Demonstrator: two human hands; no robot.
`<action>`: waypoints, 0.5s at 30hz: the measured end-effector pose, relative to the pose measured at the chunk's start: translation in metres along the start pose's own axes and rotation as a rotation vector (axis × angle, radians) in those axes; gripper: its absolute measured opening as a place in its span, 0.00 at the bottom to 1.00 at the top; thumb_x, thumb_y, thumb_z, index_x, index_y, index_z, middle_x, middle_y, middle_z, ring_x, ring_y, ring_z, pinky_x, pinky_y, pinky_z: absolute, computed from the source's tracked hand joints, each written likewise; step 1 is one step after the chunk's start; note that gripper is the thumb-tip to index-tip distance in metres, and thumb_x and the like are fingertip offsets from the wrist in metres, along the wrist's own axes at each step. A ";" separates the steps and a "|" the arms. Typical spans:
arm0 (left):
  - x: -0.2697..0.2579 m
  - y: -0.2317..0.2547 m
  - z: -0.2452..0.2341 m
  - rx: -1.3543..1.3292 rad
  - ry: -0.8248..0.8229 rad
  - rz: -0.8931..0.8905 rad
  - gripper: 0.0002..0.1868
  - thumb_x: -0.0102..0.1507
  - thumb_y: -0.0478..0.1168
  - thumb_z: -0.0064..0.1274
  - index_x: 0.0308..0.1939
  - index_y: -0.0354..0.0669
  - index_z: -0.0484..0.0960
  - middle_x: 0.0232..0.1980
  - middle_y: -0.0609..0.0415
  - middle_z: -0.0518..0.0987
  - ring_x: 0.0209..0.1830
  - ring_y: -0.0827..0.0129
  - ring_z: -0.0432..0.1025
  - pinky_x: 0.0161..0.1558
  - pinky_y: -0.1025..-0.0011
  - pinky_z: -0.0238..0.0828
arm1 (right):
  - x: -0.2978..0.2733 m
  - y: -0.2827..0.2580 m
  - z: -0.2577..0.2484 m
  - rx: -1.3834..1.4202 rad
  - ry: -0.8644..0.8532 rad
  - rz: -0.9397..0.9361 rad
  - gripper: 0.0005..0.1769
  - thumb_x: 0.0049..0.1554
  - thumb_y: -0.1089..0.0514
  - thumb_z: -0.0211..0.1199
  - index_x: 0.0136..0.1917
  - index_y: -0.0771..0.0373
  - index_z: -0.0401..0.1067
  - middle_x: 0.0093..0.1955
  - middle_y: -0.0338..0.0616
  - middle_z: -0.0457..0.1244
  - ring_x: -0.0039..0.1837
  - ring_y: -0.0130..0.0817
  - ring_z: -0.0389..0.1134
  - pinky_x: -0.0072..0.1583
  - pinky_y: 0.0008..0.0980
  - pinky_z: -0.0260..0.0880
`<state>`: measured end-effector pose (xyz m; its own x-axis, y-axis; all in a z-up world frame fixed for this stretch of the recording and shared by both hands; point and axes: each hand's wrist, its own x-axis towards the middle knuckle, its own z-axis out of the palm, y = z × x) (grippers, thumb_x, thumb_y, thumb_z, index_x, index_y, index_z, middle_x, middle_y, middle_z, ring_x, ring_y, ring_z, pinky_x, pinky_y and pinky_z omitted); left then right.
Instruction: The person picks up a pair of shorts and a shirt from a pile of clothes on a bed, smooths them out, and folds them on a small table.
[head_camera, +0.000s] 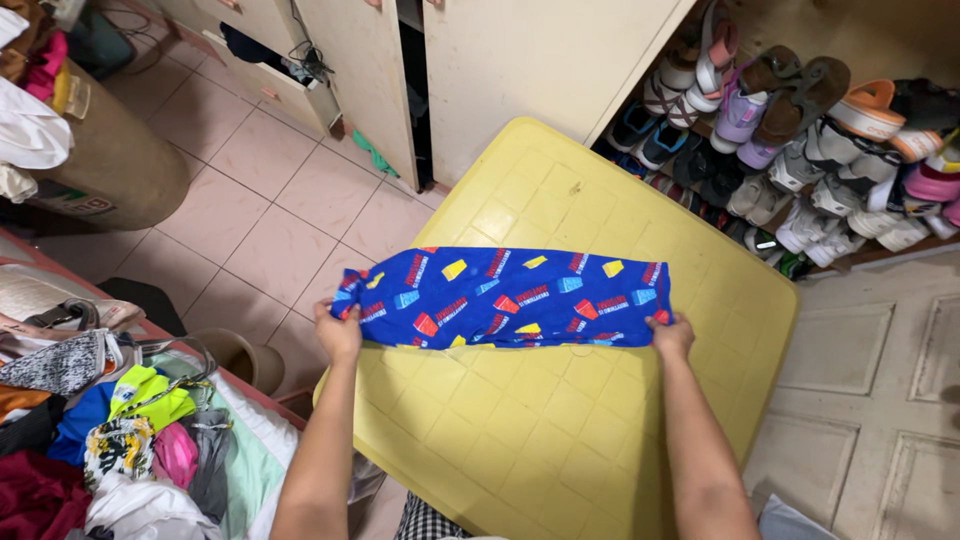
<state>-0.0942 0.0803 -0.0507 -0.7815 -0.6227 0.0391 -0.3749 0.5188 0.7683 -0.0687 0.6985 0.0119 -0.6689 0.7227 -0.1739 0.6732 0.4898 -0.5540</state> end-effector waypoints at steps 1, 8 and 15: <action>0.000 0.012 -0.009 -0.070 0.033 -0.037 0.28 0.56 0.44 0.68 0.53 0.37 0.74 0.44 0.38 0.81 0.44 0.46 0.77 0.49 0.54 0.72 | 0.001 0.007 -0.008 -0.001 0.000 0.003 0.27 0.45 0.50 0.80 0.53 0.66 0.77 0.51 0.54 0.72 0.53 0.47 0.73 0.59 0.42 0.72; -0.041 0.043 -0.086 -0.028 -0.063 -0.081 0.27 0.62 0.55 0.64 0.56 0.42 0.75 0.41 0.41 0.82 0.42 0.47 0.78 0.49 0.54 0.72 | -0.020 0.049 -0.064 -0.076 0.120 -0.216 0.23 0.50 0.47 0.79 0.50 0.65 0.79 0.47 0.56 0.71 0.49 0.49 0.72 0.55 0.43 0.71; -0.093 -0.014 -0.128 0.324 -0.199 0.110 0.36 0.55 0.57 0.67 0.59 0.42 0.74 0.58 0.42 0.75 0.51 0.43 0.75 0.50 0.50 0.71 | -0.072 0.085 -0.074 -0.147 0.048 -0.165 0.27 0.52 0.41 0.78 0.48 0.66 0.77 0.45 0.58 0.70 0.47 0.51 0.72 0.54 0.46 0.71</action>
<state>0.0477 0.0558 0.0165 -0.8951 -0.4442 -0.0393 -0.3970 0.7536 0.5239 0.0600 0.7240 0.0378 -0.7604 0.6475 -0.0501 0.5971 0.6666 -0.4462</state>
